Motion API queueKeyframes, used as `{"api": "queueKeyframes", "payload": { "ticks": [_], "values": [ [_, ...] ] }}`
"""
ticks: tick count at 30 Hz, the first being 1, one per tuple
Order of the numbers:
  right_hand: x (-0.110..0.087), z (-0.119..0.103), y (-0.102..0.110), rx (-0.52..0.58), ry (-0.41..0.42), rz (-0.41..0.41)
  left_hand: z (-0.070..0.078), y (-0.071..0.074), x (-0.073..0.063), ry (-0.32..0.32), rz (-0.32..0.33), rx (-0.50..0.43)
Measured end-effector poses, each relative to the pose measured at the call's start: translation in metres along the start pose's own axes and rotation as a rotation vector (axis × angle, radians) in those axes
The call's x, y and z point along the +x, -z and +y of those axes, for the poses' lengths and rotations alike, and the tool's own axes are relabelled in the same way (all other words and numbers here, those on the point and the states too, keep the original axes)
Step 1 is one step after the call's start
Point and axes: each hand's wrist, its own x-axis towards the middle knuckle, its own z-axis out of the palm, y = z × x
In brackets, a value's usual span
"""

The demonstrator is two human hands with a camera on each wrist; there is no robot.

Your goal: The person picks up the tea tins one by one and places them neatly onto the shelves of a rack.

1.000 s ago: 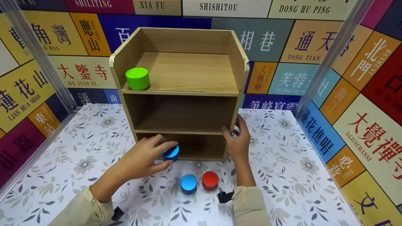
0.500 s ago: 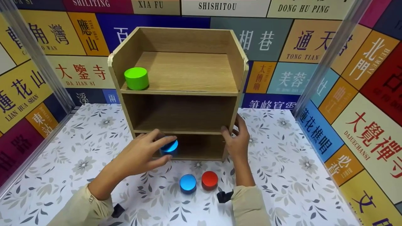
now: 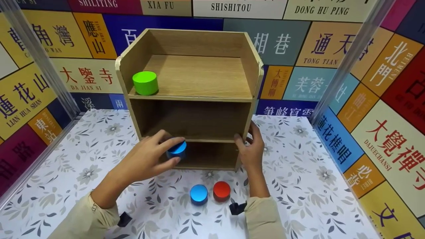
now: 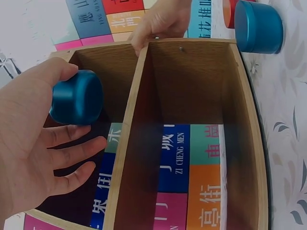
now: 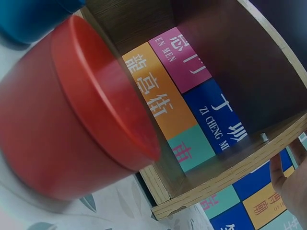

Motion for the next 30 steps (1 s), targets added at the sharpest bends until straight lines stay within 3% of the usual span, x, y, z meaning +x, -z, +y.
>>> {"api": "queueKeyframes", "payload": {
  "ticks": [9, 30],
  "values": [
    [0.000, 0.001, 0.001, 0.001, 0.006, -0.005, 0.003, 0.007, 0.006, 0.035, 0.015, -0.015],
    [0.000, 0.002, 0.001, -0.011, -0.012, -0.011, 0.006, 0.027, 0.020, 0.008, 0.174, 0.055]
  ]
}}
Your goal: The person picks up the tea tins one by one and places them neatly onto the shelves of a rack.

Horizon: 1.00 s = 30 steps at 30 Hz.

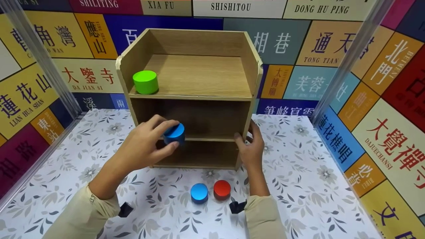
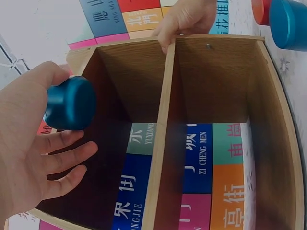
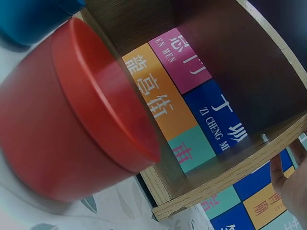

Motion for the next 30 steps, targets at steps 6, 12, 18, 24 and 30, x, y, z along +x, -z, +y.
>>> {"api": "queueKeyframes", "payload": {
  "ticks": [6, 12, 18, 24, 30],
  "values": [
    [0.000, 0.001, 0.000, 0.010, -0.003, 0.005, 0.003, 0.004, 0.007, -0.005, 0.041, 0.002],
    [-0.001, -0.008, -0.002, 0.015, -0.014, 0.019, 0.005, 0.012, 0.015, 0.000, 0.096, 0.003],
    [-0.003, -0.016, -0.003, -0.002, -0.017, 0.011, 0.007, 0.019, 0.022, 0.003, 0.118, 0.013],
    [0.000, 0.001, 0.000, -0.017, 0.002, 0.001, 0.006, 0.025, 0.027, 0.013, 0.135, 0.040],
    [0.000, 0.002, 0.000, 0.009, 0.033, 0.006, 0.006, 0.030, 0.031, 0.020, 0.149, 0.045]
  ]
}}
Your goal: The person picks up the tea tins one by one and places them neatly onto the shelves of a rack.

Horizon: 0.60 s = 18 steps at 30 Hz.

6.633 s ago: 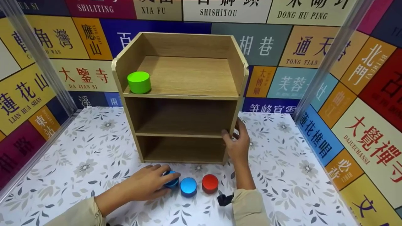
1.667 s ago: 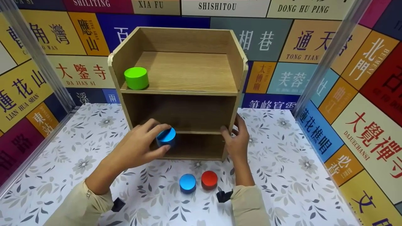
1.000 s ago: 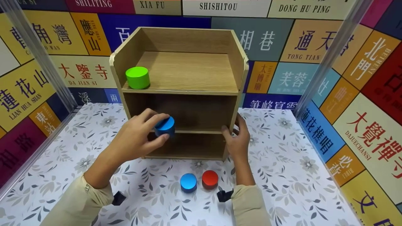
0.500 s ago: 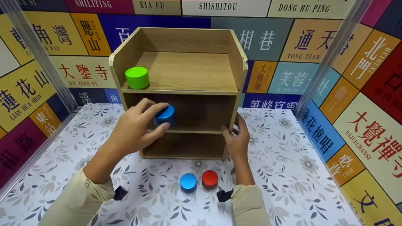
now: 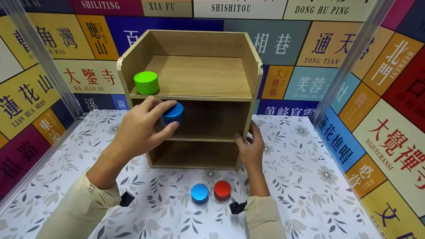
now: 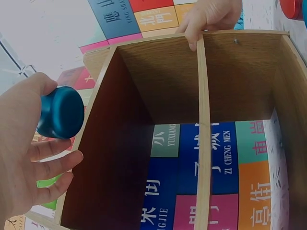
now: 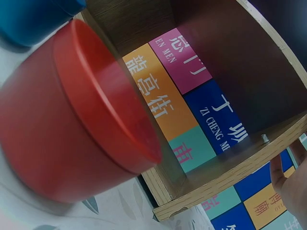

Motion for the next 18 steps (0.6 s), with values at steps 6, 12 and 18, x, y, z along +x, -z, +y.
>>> {"api": "queueKeyframes", "payload": {
  "ticks": [6, 12, 18],
  "values": [
    [-0.001, 0.000, -0.001, -0.012, -0.013, 0.004, -0.003, 0.003, 0.004, 0.026, 0.007, -0.003],
    [0.000, -0.001, -0.001, -0.033, -0.043, 0.005, -0.005, 0.004, 0.008, 0.036, 0.018, 0.000],
    [0.001, -0.001, -0.001, -0.044, -0.048, 0.000, -0.006, 0.004, 0.013, 0.042, 0.052, 0.003]
  ]
}}
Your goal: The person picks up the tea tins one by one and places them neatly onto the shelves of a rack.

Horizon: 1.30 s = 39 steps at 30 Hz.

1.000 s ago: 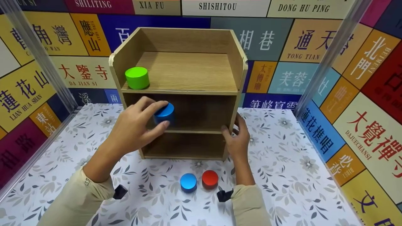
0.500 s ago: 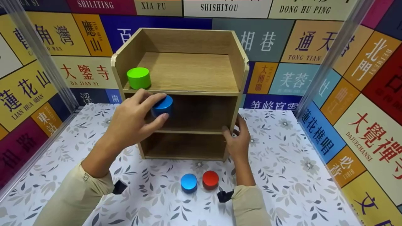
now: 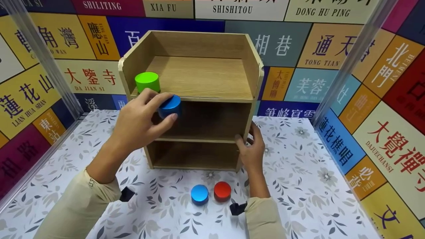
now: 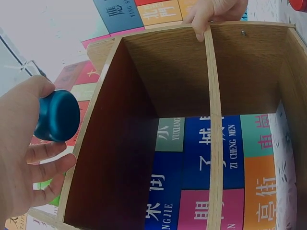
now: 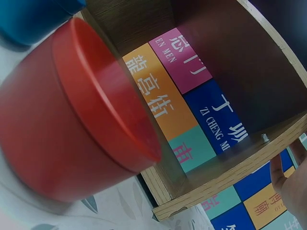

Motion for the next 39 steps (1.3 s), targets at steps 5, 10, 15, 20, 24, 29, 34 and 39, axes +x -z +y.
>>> {"api": "queueKeyframes", "payload": {
  "ticks": [5, 10, 15, 20, 24, 29, 34, 39],
  "values": [
    [-0.001, 0.000, -0.001, 0.001, 0.024, -0.005, 0.001, 0.000, 0.003, 0.008, 0.016, 0.001],
    [-0.002, -0.008, -0.004, 0.032, 0.034, -0.001, 0.001, 0.001, 0.005, 0.014, 0.030, 0.016],
    [-0.007, -0.030, -0.006, 0.039, 0.038, -0.009, 0.000, 0.001, 0.008, 0.033, 0.029, 0.025],
    [-0.008, -0.037, -0.006, 0.022, 0.028, -0.002, -0.001, -0.001, 0.011, 0.043, 0.035, 0.028],
    [-0.008, -0.034, -0.005, 0.025, 0.027, -0.006, -0.001, -0.003, 0.012, 0.046, 0.051, 0.030],
    [-0.005, -0.018, -0.004, 0.032, 0.016, -0.003, -0.003, -0.003, 0.015, 0.049, 0.059, 0.044],
    [-0.006, -0.028, -0.004, 0.038, 0.023, -0.005, -0.003, -0.004, 0.019, 0.045, 0.061, 0.075],
    [-0.008, -0.033, -0.005, 0.042, 0.018, -0.004, -0.004, -0.004, 0.021, 0.038, 0.078, 0.113]
  ]
}}
